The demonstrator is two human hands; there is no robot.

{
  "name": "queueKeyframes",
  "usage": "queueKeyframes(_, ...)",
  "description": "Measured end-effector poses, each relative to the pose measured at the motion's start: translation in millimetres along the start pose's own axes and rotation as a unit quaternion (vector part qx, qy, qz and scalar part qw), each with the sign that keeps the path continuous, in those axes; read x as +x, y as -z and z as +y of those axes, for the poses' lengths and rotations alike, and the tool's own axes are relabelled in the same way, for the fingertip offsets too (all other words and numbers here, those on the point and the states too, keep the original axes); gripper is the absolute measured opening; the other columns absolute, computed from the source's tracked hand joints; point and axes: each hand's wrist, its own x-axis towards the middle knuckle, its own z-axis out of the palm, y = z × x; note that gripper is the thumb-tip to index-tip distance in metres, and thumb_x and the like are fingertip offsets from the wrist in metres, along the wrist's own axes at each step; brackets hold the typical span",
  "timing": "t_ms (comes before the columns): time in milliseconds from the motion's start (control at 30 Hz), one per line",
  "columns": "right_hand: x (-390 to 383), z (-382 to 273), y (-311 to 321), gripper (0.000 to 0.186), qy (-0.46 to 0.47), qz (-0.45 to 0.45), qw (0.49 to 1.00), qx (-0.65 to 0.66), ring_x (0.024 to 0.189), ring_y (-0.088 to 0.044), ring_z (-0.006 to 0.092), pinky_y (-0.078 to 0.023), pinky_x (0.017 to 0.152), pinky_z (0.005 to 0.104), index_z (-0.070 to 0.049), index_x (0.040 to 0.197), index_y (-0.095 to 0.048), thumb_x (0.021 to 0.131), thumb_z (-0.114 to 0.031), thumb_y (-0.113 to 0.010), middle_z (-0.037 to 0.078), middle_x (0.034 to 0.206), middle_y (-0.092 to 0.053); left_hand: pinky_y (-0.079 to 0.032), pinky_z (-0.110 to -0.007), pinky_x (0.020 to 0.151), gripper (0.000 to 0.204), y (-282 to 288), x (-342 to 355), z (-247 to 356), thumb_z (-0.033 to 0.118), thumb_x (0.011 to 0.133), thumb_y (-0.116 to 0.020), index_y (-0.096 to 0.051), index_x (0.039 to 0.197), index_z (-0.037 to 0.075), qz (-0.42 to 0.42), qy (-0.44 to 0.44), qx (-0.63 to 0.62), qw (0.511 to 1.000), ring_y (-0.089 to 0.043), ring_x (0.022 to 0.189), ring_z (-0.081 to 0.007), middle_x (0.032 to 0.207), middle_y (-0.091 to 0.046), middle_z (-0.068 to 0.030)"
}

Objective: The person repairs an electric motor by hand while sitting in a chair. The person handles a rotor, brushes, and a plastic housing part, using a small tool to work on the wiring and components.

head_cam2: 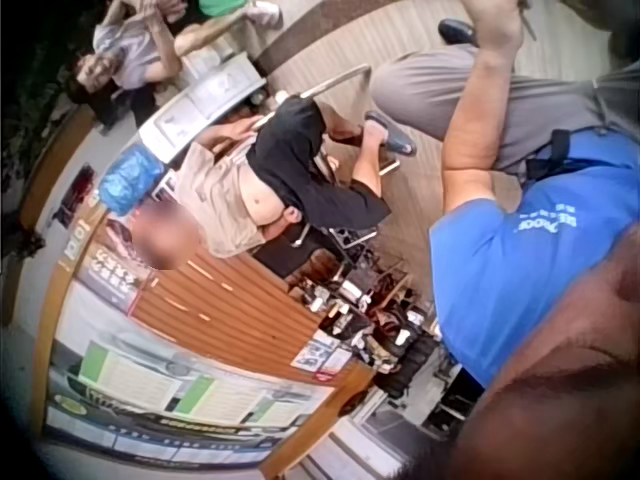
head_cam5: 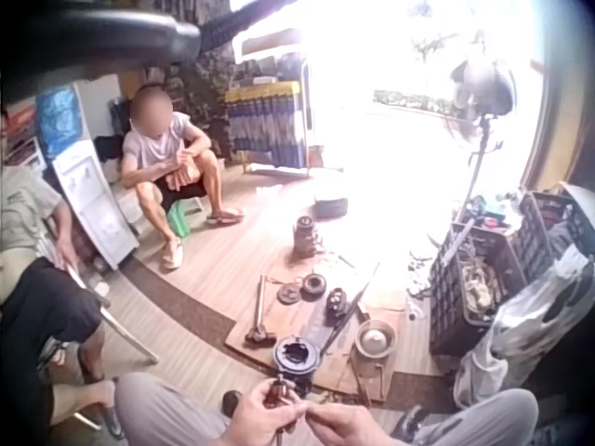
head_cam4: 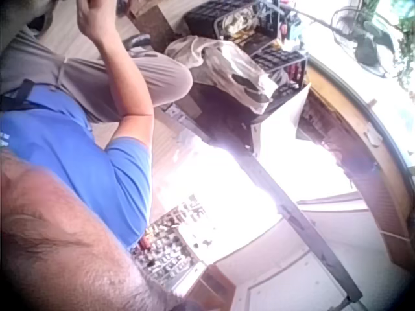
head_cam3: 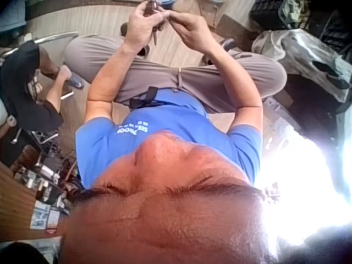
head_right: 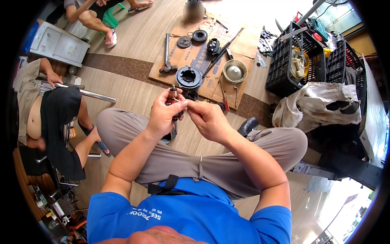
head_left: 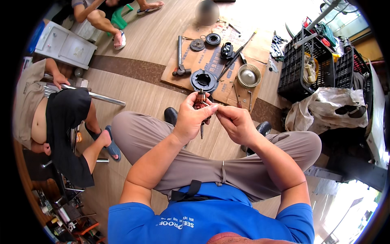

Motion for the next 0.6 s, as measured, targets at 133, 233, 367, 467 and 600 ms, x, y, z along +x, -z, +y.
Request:
queueKeyframes(133,-1.1,8.9,-5.8,0.030,0.021,0.014,0.999,-0.033,0.069,-0.059,0.0298,-0.047,0.064,0.0356,-0.009,0.120,-0.062,0.091,-0.005,-0.054,0.016,0.076,-0.060,-0.048,-0.022,0.052,0.035,1.4,0.9,-0.3,0.004,0.086,-0.069,-0.050,0.115,0.001,0.004,-0.012,0.021,1.000,-0.057,0.066,-0.0079,0.088,-0.060,-0.0026)
queueKeyframes(233,-1.9,12.4,-8.7,0.032,0.040,0.031,0.998,-0.040,0.069,-0.058,0.0301,-0.047,0.063,0.0365,-0.011,0.121,-0.061,0.090,-0.004,-0.055,0.015,0.075,-0.058,-0.048,-0.023,0.052,0.034,1.3,0.7,1.9,0.004,0.086,-0.069,-0.051,0.115,0.001,-0.001,-0.001,0.010,1.000,-0.056,0.066,-0.0078,0.087,-0.060,-0.0024)
queueKeyframes(367,-3.6,10.2,-7.6,0.033,0.043,0.023,0.994,-0.095,0.070,-0.057,0.0312,-0.047,0.062,0.0383,-0.011,0.121,-0.061,0.089,-0.004,-0.056,0.014,0.076,-0.057,-0.047,-0.023,0.051,0.032,1.8,1.1,3.2,0.003,0.085,-0.069,-0.052,0.113,0.003,-0.012,0.036,-0.040,0.998,-0.056,0.066,-0.0079,0.088,-0.060,-0.0021)
queueKeyframes(467,-4.1,7.8,-8.9,0.034,0.039,0.030,0.992,-0.113,0.071,-0.057,0.0321,-0.047,0.062,0.0391,-0.010,0.121,-0.060,0.088,-0.004,-0.058,0.014,0.076,-0.055,-0.046,-0.023,0.051,0.032,2.6,2.3,2.6,0.003,0.085,-0.068,-0.053,0.113,0.004,-0.023,0.024,-0.051,0.998,-0.056,0.067,-0.0084,0.088,-0.059,-0.0020)
queueKeyframes(600,-4.5,8.4,-10.3,0.033,0.042,0.041,0.992,-0.111,0.070,-0.057,0.0324,-0.047,0.061,0.0393,-0.009,0.119,-0.060,0.087,-0.003,-0.058,0.014,0.075,-0.055,-0.045,-0.023,0.051,0.031,3.8,4.3,1.4,0.005,0.085,-0.068,-0.053,0.112,0.006,-0.027,0.043,-0.067,0.996,-0.057,0.069,-0.0090,0.089,-0.059,-0.0019)
